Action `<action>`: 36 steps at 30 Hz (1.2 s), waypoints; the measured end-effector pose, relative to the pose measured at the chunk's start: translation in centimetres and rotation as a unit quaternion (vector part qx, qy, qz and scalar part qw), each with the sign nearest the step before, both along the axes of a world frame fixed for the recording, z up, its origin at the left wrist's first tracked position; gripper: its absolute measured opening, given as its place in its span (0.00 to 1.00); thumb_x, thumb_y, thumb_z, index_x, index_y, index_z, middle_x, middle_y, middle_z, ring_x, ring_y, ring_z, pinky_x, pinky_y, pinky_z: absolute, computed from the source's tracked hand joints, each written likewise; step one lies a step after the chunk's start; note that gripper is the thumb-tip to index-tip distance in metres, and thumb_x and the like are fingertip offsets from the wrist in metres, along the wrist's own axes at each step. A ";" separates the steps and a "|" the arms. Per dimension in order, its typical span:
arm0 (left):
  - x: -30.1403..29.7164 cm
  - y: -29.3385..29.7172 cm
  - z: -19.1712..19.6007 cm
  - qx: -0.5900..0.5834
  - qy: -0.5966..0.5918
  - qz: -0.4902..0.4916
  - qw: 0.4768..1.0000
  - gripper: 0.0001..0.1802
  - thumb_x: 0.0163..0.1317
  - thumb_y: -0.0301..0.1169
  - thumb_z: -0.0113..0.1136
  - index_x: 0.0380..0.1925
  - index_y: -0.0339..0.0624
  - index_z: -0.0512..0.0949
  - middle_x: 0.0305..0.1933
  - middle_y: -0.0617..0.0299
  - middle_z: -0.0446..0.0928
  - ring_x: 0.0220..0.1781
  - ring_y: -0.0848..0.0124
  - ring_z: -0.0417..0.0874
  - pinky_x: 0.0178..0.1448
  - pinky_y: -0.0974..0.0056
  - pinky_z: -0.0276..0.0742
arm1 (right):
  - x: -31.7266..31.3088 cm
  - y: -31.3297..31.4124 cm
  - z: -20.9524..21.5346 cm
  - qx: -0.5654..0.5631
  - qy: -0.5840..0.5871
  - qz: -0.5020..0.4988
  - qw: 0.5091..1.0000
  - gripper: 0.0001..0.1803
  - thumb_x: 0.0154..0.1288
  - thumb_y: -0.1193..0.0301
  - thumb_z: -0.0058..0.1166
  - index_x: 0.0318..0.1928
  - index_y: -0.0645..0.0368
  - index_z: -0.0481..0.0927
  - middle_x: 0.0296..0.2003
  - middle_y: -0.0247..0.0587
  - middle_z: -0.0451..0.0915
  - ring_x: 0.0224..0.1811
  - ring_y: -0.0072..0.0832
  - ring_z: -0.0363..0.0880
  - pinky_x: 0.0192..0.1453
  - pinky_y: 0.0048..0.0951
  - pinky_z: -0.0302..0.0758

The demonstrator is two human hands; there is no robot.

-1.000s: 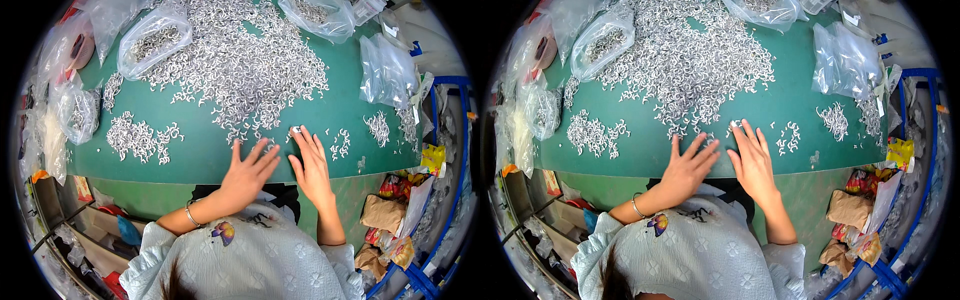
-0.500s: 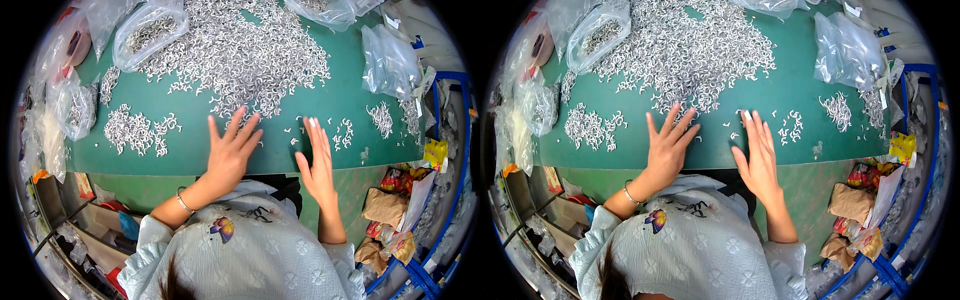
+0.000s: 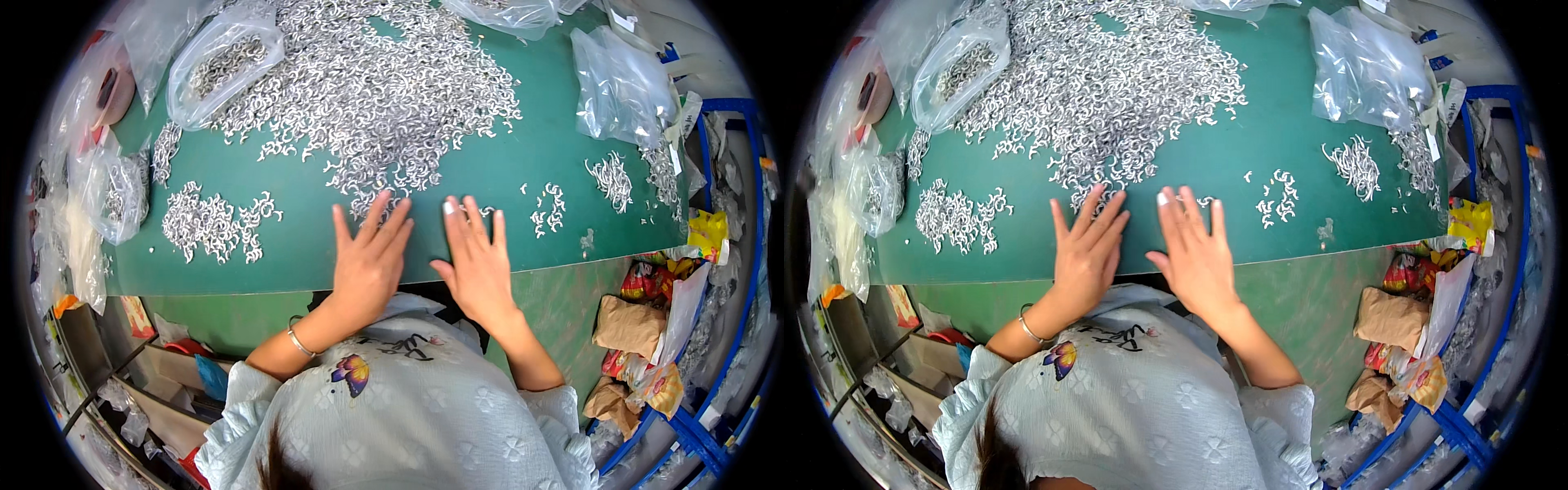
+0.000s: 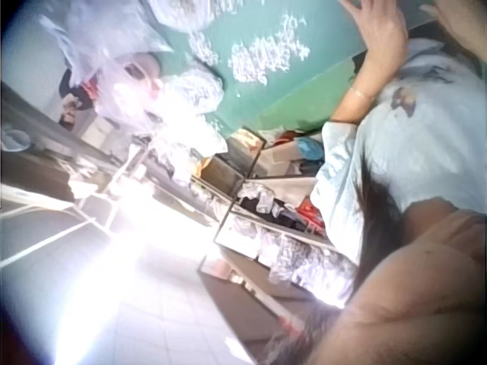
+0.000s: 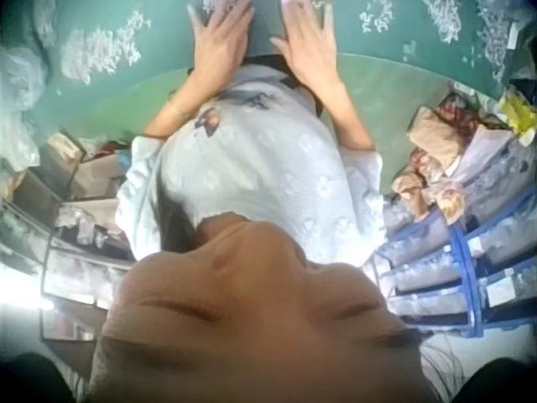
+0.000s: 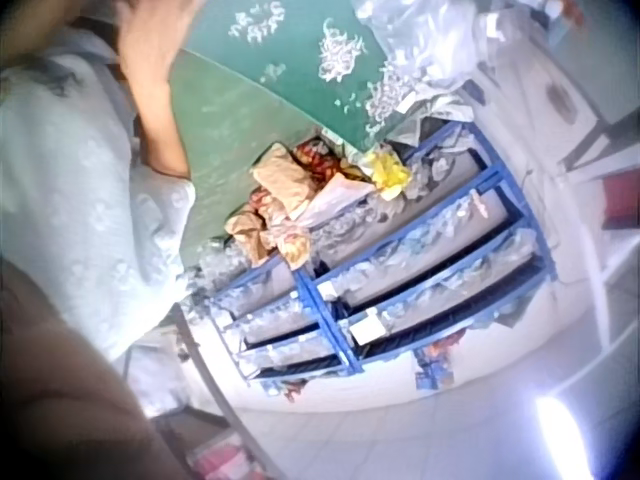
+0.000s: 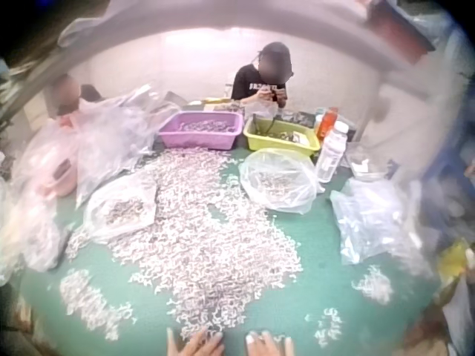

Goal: The person sorts through a large pile of small silver crescent-shaped components on a green table by hand, spreading them across the surface and moving specific pieces into separate groups.

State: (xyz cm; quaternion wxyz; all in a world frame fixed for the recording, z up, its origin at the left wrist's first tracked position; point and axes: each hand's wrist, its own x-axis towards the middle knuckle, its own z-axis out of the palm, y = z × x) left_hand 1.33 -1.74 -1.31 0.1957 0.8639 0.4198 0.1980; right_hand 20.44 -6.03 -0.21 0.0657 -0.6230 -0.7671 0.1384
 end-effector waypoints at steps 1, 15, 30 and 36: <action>-0.4 0.1 -0.1 0.002 0.009 0.013 1.000 0.23 0.53 0.17 0.57 0.52 0.35 0.79 0.69 0.55 0.69 0.76 0.52 0.60 0.71 0.24 0.34 | 0.6 0.0 0.0 -0.009 -0.025 -0.014 1.000 0.43 0.63 0.56 0.58 0.71 0.68 0.57 0.73 0.51 0.57 0.78 0.45 0.48 0.75 0.62 0.45; 2.6 2.5 -0.1 0.006 0.048 0.058 0.997 0.30 0.62 0.24 0.58 0.66 0.41 0.66 0.74 0.54 0.59 0.77 0.50 0.55 0.71 0.27 0.43 | 1.4 6.8 0.9 0.075 0.216 0.027 0.973 0.38 0.64 0.65 0.58 0.72 0.59 0.59 0.72 0.45 0.61 0.77 0.48 0.50 0.77 0.54 0.44; 1.7 0.5 0.2 0.028 0.081 -0.046 0.995 0.31 0.54 0.22 0.52 0.61 0.26 0.68 0.74 0.46 0.58 0.76 0.50 0.57 0.68 0.23 0.46 | 3.8 1.2 1.5 0.034 0.124 -0.013 0.992 0.35 0.65 0.65 0.57 0.69 0.64 0.62 0.67 0.47 0.69 0.74 0.48 0.58 0.75 0.58 0.46; 1.5 0.7 0.4 0.023 0.056 -0.032 0.998 0.30 0.54 0.22 0.52 0.61 0.30 0.71 0.73 0.50 0.62 0.76 0.50 0.57 0.67 0.21 0.46 | 2.9 0.7 0.8 0.010 0.160 0.012 0.987 0.40 0.62 0.63 0.58 0.70 0.65 0.59 0.67 0.48 0.68 0.75 0.48 0.57 0.76 0.57 0.46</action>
